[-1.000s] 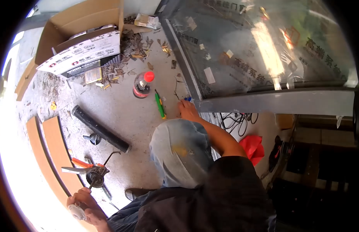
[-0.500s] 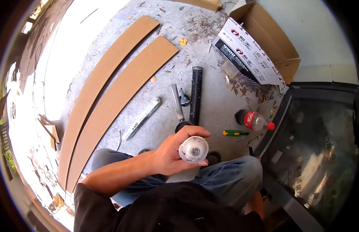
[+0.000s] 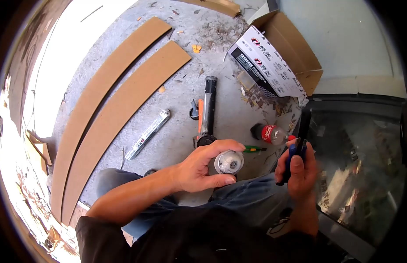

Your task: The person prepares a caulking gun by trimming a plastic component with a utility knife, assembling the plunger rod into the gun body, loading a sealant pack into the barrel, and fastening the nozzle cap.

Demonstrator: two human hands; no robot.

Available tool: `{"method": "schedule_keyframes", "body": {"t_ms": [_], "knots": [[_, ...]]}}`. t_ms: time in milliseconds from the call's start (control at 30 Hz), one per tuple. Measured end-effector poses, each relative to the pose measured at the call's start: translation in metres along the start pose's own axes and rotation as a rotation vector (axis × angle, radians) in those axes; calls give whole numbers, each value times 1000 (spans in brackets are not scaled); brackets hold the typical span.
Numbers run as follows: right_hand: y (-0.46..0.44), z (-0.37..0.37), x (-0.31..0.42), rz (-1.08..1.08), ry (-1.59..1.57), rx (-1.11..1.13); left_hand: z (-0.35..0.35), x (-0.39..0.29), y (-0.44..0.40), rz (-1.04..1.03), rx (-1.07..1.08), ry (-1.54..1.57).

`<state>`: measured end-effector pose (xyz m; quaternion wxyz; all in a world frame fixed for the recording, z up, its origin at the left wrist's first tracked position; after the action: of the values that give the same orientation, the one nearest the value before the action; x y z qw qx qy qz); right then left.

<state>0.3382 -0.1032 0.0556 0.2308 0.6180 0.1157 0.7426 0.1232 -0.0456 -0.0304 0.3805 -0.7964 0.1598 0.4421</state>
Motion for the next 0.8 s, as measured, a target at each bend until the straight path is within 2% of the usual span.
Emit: {"method": "schedule_keyframes", "body": {"t_ms": [100, 167, 200, 267, 333, 433, 567, 600, 700, 800], "knots": [[8, -30, 17, 57, 18, 47, -1, 0, -1, -3, 9, -8], [16, -44, 28, 120, -92, 196, 0, 0, -1, 6, 21, -19], [17, -46, 27, 120, -92, 193, 0, 1, -2, 5, 24, -17], [22, -45, 33, 203, -430, 277, 0, 1, -3, -17, -1, -59], [17, -36, 31, 189, -367, 331, 0, 4, -3, -8, -11, -36], [8, -32, 34, 226, -554, 351, 3, 4, -2, 42, -32, 18], [6, -49, 60, 397, -694, 723, 10, 3, -5, 63, -34, 3], [5, -48, 61, 397, -691, 728, 11, 3, -5, 60, -38, 1], [6, -44, 66, 509, -405, 648, 12, 8, -5, 130, -102, 105], [2, -46, 64, 543, -112, 313, 12, 11, -5, 110, -77, 101]]}}
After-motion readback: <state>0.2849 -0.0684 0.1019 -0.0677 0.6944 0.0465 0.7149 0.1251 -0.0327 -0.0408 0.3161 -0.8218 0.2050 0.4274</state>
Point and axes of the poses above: each hand's wrist, its own y-axis away from the middle knuckle, its own z-axis out of the back of the hand, x = y × z, the point moved 7 cm from there along -y, towards the middle knuckle, and after that the axes turned 12 degrees about -z, right-handed, at the moved point
